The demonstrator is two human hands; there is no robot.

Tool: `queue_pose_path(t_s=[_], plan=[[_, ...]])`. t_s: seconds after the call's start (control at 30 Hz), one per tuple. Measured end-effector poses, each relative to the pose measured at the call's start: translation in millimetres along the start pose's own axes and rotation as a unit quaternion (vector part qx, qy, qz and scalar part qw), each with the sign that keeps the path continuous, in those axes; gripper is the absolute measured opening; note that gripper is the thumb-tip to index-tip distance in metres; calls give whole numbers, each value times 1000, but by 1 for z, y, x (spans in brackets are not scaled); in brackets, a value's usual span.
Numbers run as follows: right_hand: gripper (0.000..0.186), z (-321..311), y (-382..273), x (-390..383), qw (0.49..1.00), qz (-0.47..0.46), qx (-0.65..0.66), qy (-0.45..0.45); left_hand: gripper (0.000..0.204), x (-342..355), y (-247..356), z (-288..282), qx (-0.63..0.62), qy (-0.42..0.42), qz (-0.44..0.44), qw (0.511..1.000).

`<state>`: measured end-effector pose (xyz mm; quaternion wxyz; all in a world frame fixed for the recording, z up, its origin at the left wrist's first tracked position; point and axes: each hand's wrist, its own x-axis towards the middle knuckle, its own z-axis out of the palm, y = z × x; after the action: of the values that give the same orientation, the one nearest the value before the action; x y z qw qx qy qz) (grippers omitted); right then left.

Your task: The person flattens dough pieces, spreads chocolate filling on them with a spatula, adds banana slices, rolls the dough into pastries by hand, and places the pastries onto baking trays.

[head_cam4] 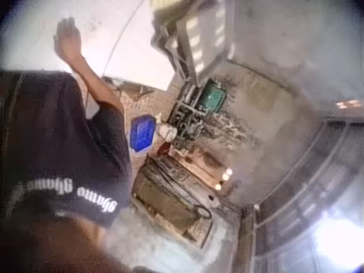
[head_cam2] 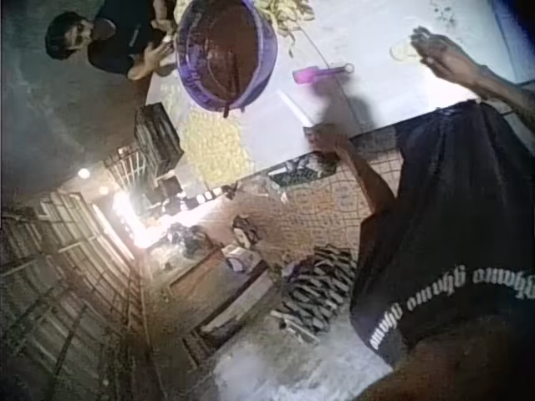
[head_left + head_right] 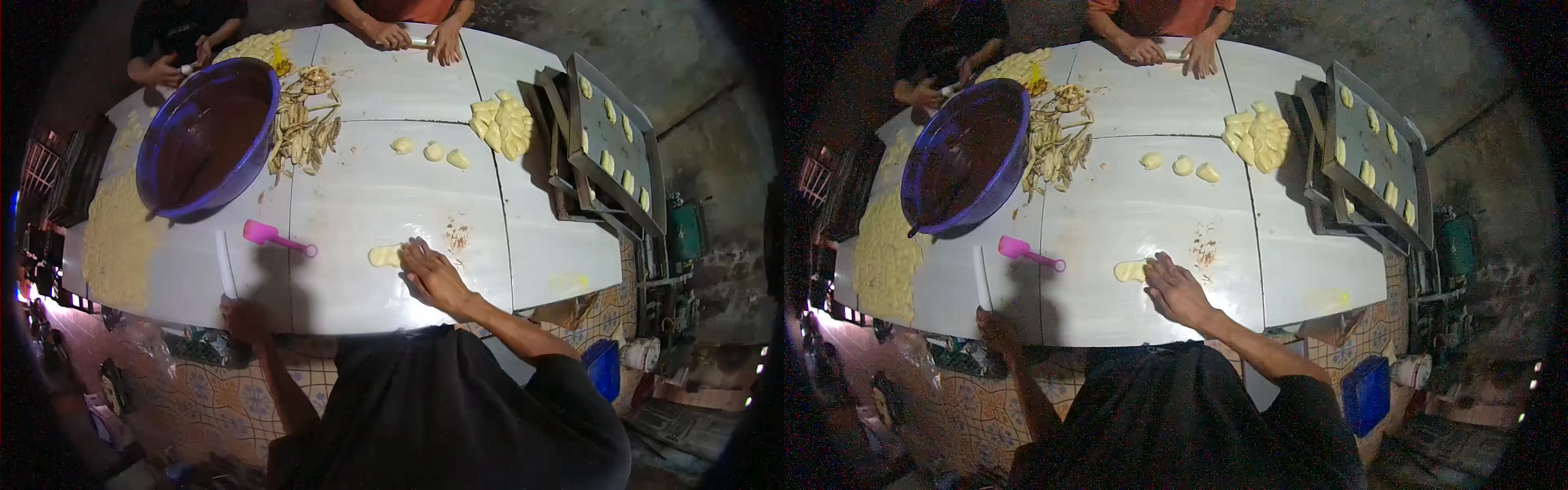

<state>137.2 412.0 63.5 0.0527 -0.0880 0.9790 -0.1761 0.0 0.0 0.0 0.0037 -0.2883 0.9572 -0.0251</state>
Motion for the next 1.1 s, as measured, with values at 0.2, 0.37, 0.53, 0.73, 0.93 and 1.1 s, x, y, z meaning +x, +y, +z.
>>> queue_pose_path(t_s=[0.2, 0.37, 0.53, 0.73, 0.93, 1.1], plan=[[60, -34, -10, -23, 968, -131, 78, 200, 26, -110, 45, -19, -383, -54, 543, 745], [33, -8, 26, 16, 958, -52, 89, 269, 35, -129, 143, -62, -304, 71, 597, 739], [37, 10, 26, -22, 974, -21, 107, 198, 32, -152, 115, -59, -293, 25, 591, 752], [38, 16, 35, 13, 980, 47, 12, 192, 63, -149, 155, -62, -172, 42, 561, 808], [37, -25, 53, 76, 960, 186, -76, 195, 62, -100, 279, -60, -135, 93, 521, 838], [35, -34, 74, 103, 953, 213, -47, 210, 66, -69, 329, -69, -222, 150, 450, 852]])
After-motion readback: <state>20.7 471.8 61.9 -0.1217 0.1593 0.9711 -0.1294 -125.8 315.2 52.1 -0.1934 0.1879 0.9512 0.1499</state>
